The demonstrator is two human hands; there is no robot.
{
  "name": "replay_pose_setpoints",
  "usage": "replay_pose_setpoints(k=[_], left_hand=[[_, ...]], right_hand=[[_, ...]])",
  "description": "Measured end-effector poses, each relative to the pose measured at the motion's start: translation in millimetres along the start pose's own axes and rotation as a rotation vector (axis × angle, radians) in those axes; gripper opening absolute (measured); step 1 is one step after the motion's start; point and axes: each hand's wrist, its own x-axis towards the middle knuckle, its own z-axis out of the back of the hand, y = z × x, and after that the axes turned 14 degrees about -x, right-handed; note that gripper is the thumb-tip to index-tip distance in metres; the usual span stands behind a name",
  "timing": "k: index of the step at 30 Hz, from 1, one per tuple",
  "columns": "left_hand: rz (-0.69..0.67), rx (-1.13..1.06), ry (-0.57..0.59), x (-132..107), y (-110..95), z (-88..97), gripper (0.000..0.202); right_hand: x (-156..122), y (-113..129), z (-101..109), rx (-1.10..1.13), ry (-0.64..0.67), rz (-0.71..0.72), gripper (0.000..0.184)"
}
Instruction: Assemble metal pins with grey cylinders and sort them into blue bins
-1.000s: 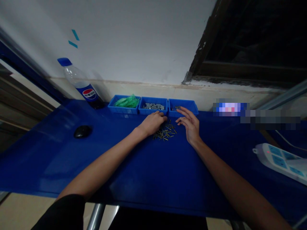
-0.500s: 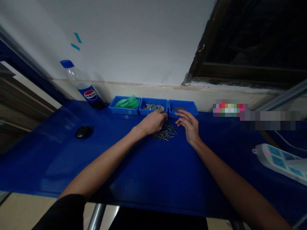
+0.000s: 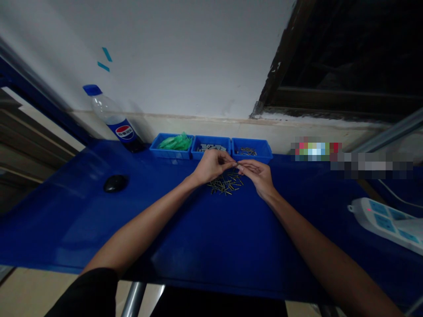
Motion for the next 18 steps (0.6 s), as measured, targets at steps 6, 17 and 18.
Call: replay_pose_setpoints(k=[6, 17, 18], left_hand=[[0.003, 0.093, 0.069, -0.6, 4.0, 1.5, 0.016], [-0.003, 0.479, 0.083, -3.4, 3.5, 4.0, 0.022], [-0.029, 0.525, 0.118, -3.7, 3.0, 3.9, 0.024]], right_hand=[[2.2, -1.8, 1.6, 0.018, -0.01, -0.026, 0.027], [3.0, -6.2, 1.8, 0.0, -0.15, -0.013, 0.029], [3.5, -6.8, 2.0, 0.003, -0.176, -0.007, 0.034]])
